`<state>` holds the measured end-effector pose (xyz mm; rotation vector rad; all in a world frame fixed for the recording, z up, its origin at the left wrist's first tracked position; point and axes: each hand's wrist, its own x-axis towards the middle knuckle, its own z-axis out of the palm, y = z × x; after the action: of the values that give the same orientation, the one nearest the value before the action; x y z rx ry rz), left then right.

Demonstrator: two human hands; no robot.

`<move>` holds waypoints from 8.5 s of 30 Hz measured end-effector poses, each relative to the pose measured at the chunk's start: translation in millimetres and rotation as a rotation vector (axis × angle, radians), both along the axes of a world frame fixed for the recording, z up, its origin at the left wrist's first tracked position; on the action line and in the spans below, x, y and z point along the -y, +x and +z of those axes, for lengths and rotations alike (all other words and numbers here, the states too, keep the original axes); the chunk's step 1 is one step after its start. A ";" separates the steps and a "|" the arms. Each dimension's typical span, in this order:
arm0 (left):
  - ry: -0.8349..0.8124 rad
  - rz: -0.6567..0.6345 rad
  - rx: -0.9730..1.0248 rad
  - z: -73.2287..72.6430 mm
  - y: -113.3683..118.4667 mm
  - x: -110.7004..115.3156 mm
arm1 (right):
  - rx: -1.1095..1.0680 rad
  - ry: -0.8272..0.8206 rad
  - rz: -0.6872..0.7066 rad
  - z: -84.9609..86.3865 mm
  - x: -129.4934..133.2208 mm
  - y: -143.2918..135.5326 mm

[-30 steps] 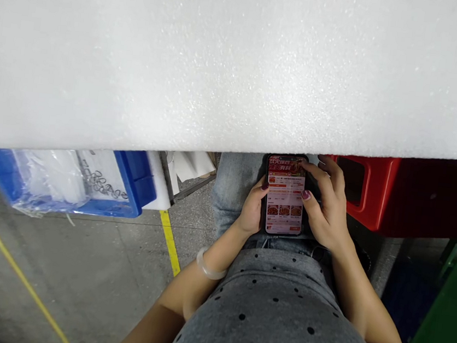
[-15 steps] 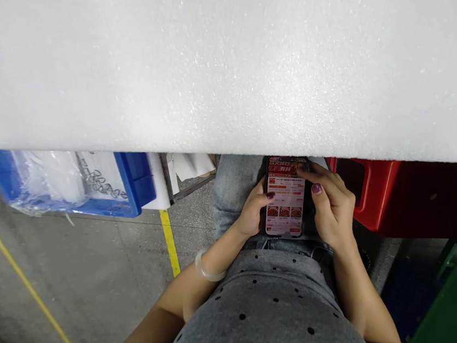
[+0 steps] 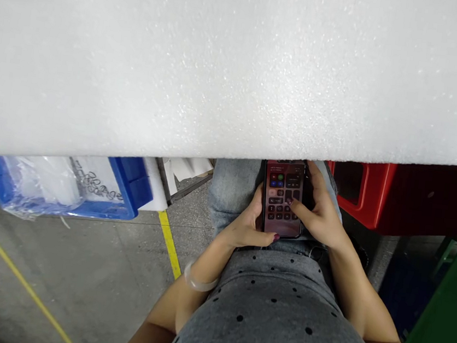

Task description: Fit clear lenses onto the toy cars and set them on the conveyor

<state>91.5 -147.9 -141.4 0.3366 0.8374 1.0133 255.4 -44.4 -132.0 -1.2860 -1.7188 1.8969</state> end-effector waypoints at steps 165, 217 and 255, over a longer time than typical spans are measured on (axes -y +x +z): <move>-0.596 0.416 0.320 -10.1 11.7 -38.7 | -0.136 -0.116 -0.209 -11.5 -5.5 -11.6; -0.307 0.410 0.015 -2.5 19.0 -33.8 | -0.073 -0.058 -0.065 -16.0 4.6 11.3; -0.277 0.425 0.095 -3.2 18.9 -37.5 | -0.120 -0.083 -0.178 -12.0 3.3 0.0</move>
<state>110.4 -110.4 -144.6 -0.1328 0.9709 1.2753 255.4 -47.7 -144.0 -1.2798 -1.4311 1.9166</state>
